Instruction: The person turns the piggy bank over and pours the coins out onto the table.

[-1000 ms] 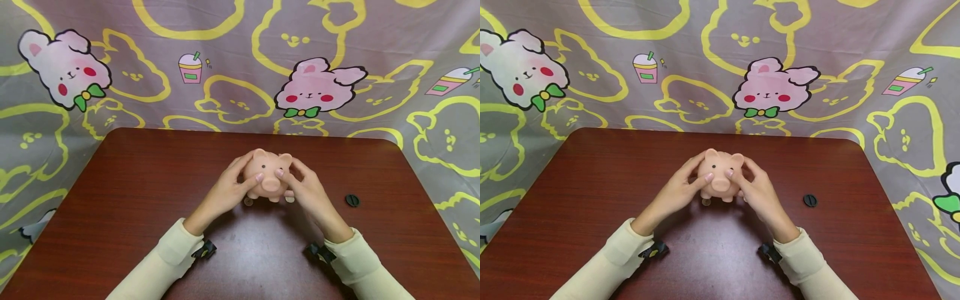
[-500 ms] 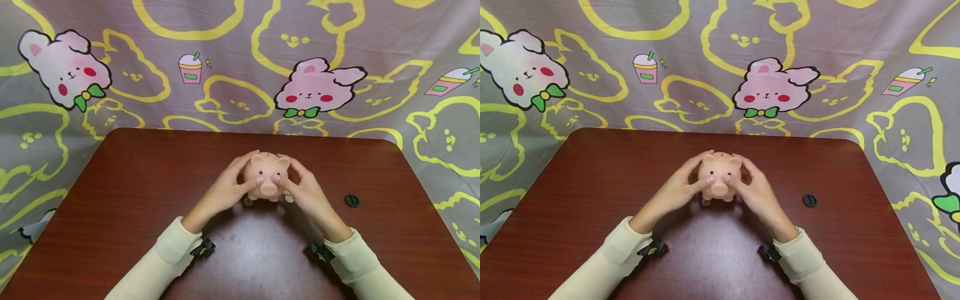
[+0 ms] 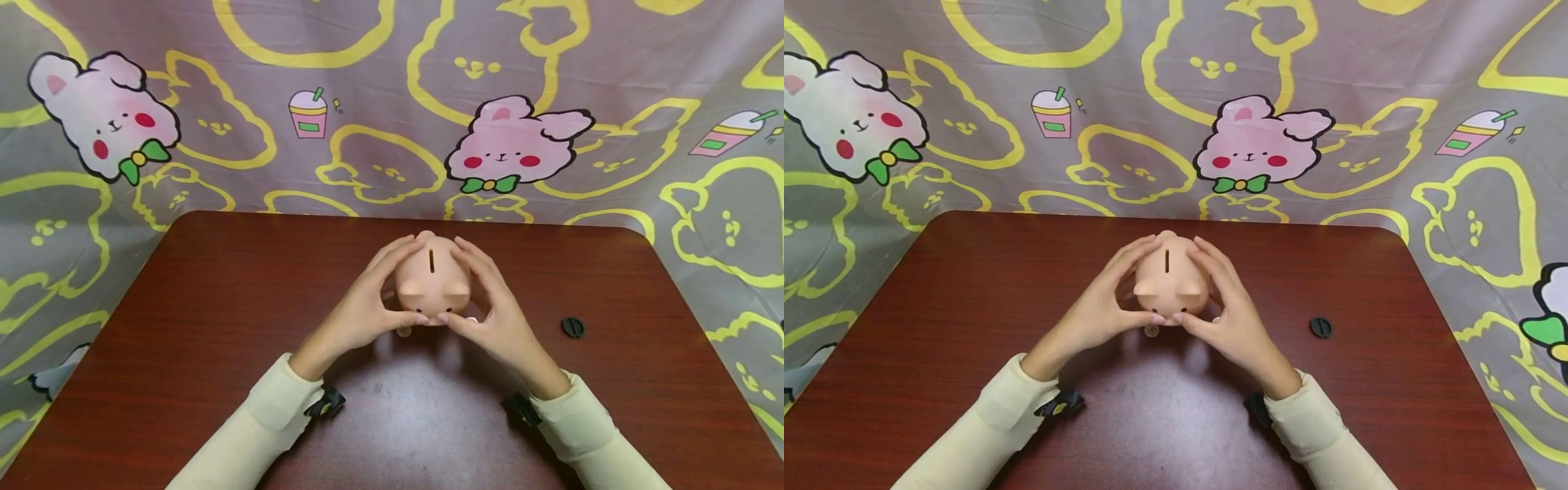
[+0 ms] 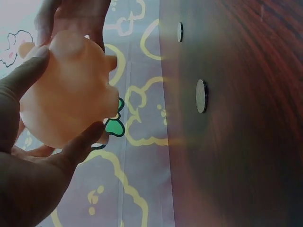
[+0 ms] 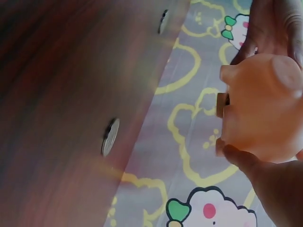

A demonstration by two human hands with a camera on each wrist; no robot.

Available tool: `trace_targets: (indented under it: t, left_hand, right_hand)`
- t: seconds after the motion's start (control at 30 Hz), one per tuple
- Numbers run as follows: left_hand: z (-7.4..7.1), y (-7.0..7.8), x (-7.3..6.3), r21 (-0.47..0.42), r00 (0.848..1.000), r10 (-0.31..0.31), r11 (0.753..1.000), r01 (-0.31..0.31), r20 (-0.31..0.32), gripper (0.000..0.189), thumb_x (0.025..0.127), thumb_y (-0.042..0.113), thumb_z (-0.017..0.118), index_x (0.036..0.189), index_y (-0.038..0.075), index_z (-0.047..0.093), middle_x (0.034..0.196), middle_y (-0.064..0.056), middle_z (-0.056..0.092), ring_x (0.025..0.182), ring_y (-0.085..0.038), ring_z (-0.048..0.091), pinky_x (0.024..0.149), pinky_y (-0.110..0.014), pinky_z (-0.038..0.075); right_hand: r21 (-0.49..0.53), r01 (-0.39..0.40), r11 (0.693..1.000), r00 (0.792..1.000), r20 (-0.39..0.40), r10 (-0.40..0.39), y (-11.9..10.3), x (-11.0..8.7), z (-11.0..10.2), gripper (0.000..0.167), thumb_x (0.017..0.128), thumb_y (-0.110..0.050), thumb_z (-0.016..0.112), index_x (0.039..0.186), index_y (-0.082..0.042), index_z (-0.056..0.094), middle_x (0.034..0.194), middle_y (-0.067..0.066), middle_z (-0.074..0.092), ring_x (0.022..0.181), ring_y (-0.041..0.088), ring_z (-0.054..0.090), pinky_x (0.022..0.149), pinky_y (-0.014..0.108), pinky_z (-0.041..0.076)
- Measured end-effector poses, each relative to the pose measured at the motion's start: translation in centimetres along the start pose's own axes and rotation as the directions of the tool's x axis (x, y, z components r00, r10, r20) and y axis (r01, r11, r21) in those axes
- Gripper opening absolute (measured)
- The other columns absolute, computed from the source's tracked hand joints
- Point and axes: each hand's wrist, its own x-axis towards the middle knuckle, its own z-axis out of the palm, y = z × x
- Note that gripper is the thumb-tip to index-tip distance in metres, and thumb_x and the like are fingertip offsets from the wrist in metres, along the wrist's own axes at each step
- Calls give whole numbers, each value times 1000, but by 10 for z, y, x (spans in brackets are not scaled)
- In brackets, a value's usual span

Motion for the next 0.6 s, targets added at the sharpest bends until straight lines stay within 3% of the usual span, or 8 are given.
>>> trace_targets:
  t: [0.13, 0.3, 0.37, 0.6]
  left_hand:
    - [0, -2, -2, 136, 996, 89, 987, -86, -18, 100, 73, 6, 96, 158, 19, 44, 171, 0, 28, 157, -18, 30, 122, -44, 39]
    - [1, -5, -3, 171, 988, 156, 974, -150, -22, 97, 73, 5, 96, 155, 16, 46, 171, -3, 27, 158, -21, 30, 118, -42, 45]
    - [2, -6, -4, 210, 982, 185, 962, -175, -30, 96, 72, 6, 96, 154, 16, 46, 170, -6, 28, 158, -23, 29, 121, -43, 41]
    - [2, -12, -4, 220, 968, 249, 947, -234, -41, 93, 73, 5, 96, 151, 15, 45, 169, -9, 28, 158, -26, 29, 121, -45, 41]
  right_hand:
    - [-39, 91, 995, 996, 6, -91, 2, 1, 1, 94, 77, 15, 83, 158, -6, 40, 172, 6, 27, 156, 17, 31, 114, 20, 44]
    - [-152, 193, 969, 980, -12, -197, 4, 1, 2, 96, 72, 13, 88, 156, -3, 44, 170, 15, 31, 156, 20, 32, 121, 20, 35]
    - [-215, 229, 949, 972, -12, -237, 5, 1, 2, 95, 71, 11, 89, 154, -3, 45, 169, 17, 32, 156, 21, 32, 123, 20, 31]
    - [-313, 321, 894, 944, 27, -330, 1, 0, 3, 90, 73, 6, 89, 152, -5, 47, 168, 21, 30, 158, 30, 30, 123, 24, 33]
